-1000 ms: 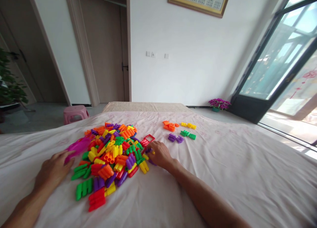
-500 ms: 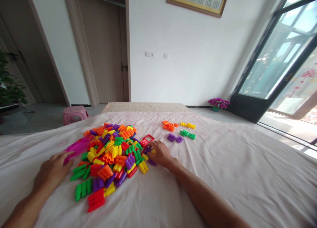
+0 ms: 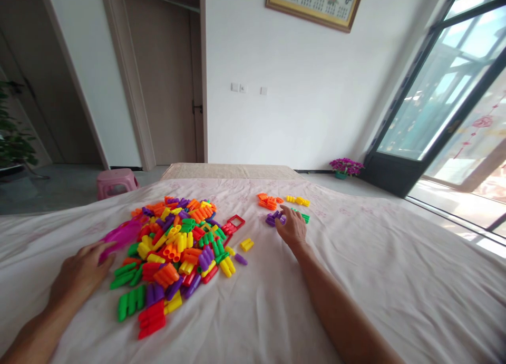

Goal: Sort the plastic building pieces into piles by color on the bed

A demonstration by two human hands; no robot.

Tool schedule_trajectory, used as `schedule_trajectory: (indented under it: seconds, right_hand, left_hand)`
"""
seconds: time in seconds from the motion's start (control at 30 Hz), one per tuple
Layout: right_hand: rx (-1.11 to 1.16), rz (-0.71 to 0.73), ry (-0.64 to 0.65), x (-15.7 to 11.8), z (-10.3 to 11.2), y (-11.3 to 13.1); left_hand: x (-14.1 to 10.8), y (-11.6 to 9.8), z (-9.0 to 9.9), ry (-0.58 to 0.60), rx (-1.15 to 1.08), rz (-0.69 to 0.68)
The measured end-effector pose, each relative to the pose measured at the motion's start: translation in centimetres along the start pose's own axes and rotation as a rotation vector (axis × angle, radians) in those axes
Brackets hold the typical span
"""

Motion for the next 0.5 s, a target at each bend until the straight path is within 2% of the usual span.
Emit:
schedule_trajectory:
  seconds: [0.17,0.3,0.4,0.5]
  right_hand:
    - [0.009,-0.064,0.078,-0.2,-1.2,-1.8]
    - [0.072,-0.016,0.024,-0.2,-1.1,-1.4]
    - [0.157,0.098,-0.035,-0.4,-0.5,0.1]
    - [0.292,0.310,0.009,-1.3,-0.2,3.5]
  left_hand:
    - [0.1,0.2,-0.1,-0.011,-0.001,0.004]
    - [0.2,0.2,-0.3,-0.001,-0.025,-0.003]
    - [0.2,0.1,-0.1,-0.017,-0.040,-0.005]
    - [0.2,0.1,-0.1,-0.013,-0.037,-0.015]
Point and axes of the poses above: each hand's wrist, its own x-axis towards the middle knuckle, its own z-axis out of the back of the hand, y = z × x, the point moved 9 cm from there along x, towards the middle knuckle, and after that the axes turned 4 degrees about y, right-handed, at the moved point
